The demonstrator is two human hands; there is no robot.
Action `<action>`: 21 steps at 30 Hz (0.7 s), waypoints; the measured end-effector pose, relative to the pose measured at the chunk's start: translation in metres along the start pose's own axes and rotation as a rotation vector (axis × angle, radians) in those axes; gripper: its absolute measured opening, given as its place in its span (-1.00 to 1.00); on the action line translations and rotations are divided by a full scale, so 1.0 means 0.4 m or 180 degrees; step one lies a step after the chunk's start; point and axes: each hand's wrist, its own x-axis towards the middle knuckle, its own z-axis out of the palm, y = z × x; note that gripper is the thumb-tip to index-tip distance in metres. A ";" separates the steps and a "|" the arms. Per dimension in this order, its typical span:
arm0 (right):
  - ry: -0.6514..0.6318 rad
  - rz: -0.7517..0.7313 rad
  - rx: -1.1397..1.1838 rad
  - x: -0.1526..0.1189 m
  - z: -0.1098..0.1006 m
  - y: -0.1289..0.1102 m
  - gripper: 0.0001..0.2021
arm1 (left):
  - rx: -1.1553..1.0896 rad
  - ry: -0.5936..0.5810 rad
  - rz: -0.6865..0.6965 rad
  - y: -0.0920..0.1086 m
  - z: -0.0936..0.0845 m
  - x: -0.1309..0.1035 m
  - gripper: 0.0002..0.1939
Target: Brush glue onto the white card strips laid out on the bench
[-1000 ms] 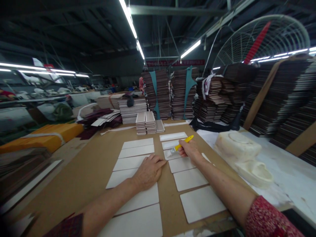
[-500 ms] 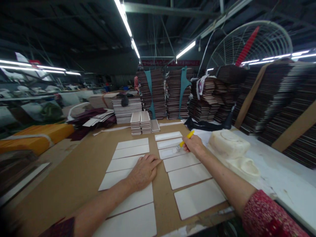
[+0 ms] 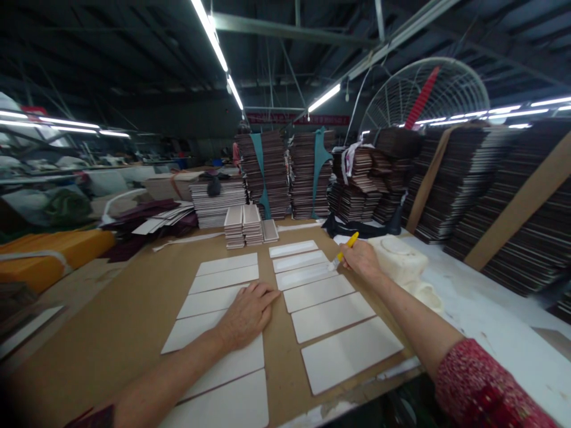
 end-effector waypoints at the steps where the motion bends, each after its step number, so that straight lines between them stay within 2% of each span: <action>1: 0.0018 0.0015 0.0049 -0.002 -0.003 -0.001 -0.73 | 0.0010 -0.0004 0.0001 0.000 0.001 -0.001 -0.64; 6: 0.0092 0.0087 0.0610 -0.036 -0.015 -0.016 -0.75 | 0.0065 -0.0051 0.0014 -0.006 0.001 0.001 -0.65; 10: 0.0083 0.0144 0.1267 -0.100 -0.032 -0.032 -0.75 | 0.0116 -0.0114 -0.0005 -0.003 -0.013 0.003 -0.61; 14: -0.0222 0.0266 0.1607 -0.176 -0.029 -0.032 -0.76 | 0.0144 -0.0241 0.0153 0.044 -0.034 -0.019 -0.65; 18: -0.0466 0.0306 0.1650 -0.229 0.008 -0.024 -0.78 | 0.0058 -0.0333 0.0319 0.109 -0.035 -0.048 -0.69; 21: -0.0598 0.0310 0.1600 -0.250 0.040 -0.028 -0.78 | -0.0016 -0.0267 0.0226 0.131 -0.029 -0.056 -0.71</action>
